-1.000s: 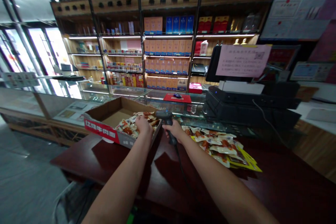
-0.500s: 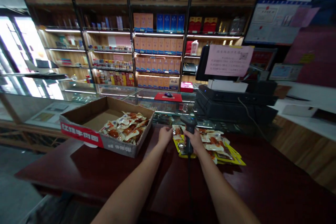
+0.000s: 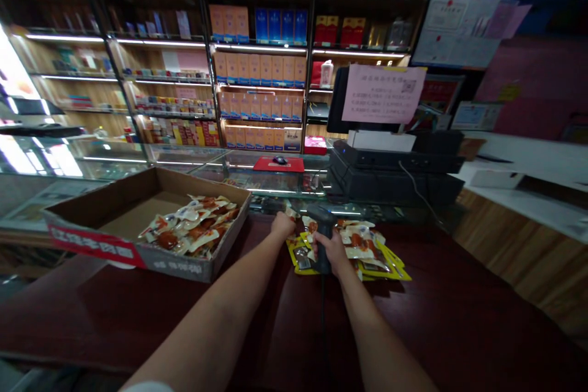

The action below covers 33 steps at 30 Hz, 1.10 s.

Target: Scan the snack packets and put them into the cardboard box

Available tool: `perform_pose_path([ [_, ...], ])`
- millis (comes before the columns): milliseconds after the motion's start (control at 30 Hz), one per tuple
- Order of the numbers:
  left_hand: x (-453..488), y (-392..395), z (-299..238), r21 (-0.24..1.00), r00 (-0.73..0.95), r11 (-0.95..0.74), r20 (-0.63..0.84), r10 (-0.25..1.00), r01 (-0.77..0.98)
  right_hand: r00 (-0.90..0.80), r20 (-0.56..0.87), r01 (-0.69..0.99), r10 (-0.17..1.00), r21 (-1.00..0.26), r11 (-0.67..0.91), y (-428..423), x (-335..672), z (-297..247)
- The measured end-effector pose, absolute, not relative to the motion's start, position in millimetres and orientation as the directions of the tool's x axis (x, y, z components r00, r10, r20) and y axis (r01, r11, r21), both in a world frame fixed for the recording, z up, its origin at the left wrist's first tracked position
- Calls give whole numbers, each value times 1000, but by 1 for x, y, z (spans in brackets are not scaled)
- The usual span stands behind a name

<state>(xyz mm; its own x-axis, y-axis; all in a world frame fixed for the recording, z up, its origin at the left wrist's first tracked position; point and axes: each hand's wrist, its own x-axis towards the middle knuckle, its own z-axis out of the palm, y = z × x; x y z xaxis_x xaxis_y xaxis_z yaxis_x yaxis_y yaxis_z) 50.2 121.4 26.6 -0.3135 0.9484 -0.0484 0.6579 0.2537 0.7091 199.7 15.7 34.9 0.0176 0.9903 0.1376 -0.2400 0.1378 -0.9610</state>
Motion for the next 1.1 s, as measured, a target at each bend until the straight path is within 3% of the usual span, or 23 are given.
perform_pose_path([
  [67, 39, 119, 21, 825, -309, 173, 2, 951, 539, 9, 128, -238, 992, -963, 126, 15, 200, 36],
  [167, 23, 102, 5, 992, -242, -56, 83, 967, 117, -5, 103, -220, 995, -970, 99, 12, 198, 38],
  [233, 16, 85, -5, 967, -163, -171, 141, 977, -188, -25, 83, -192, 996, -978, 76, 10, 196, 39],
  [333, 11, 68, -14, 896, -126, -201, 164, 978, -396, -71, 83, -189, 994, -980, 68, 7, 191, 37],
  [533, 11, 65, -12, 868, -122, -194, 155, 980, -458, -103, 97, -206, 990, -976, 74, 4, 184, 29],
  [933, 12, 66, -18, 916, -127, -236, 205, 970, -323, -90, 116, -211, 989, -973, 95, -6, 182, 38],
  [1100, 11, 67, -19, 907, -109, -234, 209, 972, -350, -96, 132, -202, 987, -973, 110, -5, 183, 37],
])
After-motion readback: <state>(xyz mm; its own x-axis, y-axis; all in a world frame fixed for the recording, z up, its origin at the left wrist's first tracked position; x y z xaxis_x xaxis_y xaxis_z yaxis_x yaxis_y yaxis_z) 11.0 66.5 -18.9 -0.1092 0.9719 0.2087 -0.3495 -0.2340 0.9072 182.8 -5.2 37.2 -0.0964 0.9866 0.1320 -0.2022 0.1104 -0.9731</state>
